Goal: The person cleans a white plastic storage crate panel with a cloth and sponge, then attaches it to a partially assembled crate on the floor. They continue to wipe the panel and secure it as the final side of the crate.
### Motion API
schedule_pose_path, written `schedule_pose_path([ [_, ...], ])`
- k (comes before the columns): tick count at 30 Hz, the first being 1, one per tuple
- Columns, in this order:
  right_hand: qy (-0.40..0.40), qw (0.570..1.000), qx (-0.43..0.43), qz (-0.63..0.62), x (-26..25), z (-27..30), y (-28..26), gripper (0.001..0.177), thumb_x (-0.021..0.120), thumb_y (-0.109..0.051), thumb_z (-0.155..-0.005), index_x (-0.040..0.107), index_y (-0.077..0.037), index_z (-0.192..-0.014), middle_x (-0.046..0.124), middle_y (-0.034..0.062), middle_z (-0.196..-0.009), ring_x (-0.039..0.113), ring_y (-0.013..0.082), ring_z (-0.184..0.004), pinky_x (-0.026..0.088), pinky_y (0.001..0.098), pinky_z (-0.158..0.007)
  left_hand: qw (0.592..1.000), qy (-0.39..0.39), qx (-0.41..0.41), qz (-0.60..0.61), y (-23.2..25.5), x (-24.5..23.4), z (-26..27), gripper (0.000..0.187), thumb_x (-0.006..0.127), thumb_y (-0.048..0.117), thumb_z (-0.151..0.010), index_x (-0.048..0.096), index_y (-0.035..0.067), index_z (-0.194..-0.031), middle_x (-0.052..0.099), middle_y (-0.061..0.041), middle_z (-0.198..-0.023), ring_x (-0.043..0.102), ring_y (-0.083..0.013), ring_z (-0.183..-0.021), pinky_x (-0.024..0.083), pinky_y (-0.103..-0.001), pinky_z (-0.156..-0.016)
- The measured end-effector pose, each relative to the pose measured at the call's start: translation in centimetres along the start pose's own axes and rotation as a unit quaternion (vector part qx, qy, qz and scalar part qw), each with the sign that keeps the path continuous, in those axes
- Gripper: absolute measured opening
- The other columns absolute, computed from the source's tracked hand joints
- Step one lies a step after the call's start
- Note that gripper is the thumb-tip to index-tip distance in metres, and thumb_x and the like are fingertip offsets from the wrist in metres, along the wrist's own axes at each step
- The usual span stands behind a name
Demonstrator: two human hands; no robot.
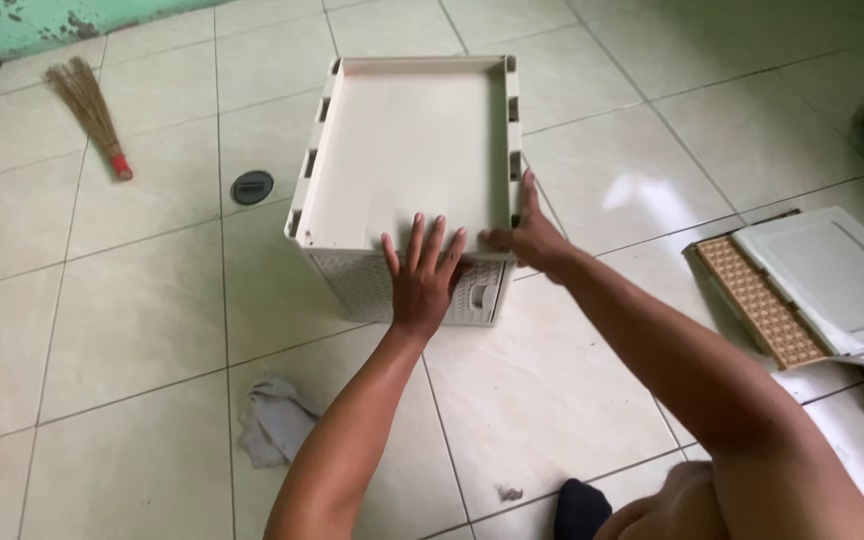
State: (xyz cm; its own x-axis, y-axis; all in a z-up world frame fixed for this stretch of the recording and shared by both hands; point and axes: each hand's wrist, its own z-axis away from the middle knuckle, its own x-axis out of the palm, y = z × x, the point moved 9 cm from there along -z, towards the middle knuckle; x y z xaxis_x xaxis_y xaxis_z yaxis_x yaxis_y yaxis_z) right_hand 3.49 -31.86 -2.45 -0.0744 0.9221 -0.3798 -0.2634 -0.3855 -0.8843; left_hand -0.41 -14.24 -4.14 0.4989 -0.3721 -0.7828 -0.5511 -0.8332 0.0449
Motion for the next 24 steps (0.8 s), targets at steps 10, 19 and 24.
schedule_pose_path([
  [10,0.091,0.990,-0.101,0.027,8.4,5.1,-3.1,0.093,0.056,-0.023,-0.100,-0.016,-0.020,-0.159,0.024,0.0279,-0.161,0.063,0.0402,-0.114,0.059,0.0527,-0.086,0.997,0.006,0.076,0.017,-8.7,-2.0,2.7,0.062,0.057,0.041,-0.100,0.034,0.036,-0.158,0.021,-0.016,-0.168,0.017,-0.0435,-0.155,0.007,-0.079,-0.118],
  [19,0.212,0.970,-0.105,-0.060,1.9,-3.2,-2.9,0.071,0.053,-0.050,-0.098,0.037,-0.006,-0.151,0.047,0.0179,-0.149,0.062,0.0310,-0.124,0.047,0.0453,-0.108,0.868,0.132,-0.359,0.315,-14.4,-6.5,8.7,0.070,0.048,0.044,-0.107,0.024,0.014,-0.166,0.009,-0.021,-0.176,0.011,-0.0365,-0.164,0.018,-0.049,-0.130],
  [24,0.152,0.955,0.024,-0.255,-4.8,-13.1,0.9,0.089,0.047,-0.068,-0.095,0.021,-0.013,-0.160,0.017,0.0161,-0.169,0.019,0.0383,-0.153,0.019,0.0718,-0.115,0.695,0.083,-0.530,0.479,-12.1,-2.4,7.8,0.112,0.070,0.047,-0.086,0.002,0.000,-0.161,0.005,-0.020,-0.171,0.012,-0.0306,-0.158,0.015,-0.042,-0.125],
])
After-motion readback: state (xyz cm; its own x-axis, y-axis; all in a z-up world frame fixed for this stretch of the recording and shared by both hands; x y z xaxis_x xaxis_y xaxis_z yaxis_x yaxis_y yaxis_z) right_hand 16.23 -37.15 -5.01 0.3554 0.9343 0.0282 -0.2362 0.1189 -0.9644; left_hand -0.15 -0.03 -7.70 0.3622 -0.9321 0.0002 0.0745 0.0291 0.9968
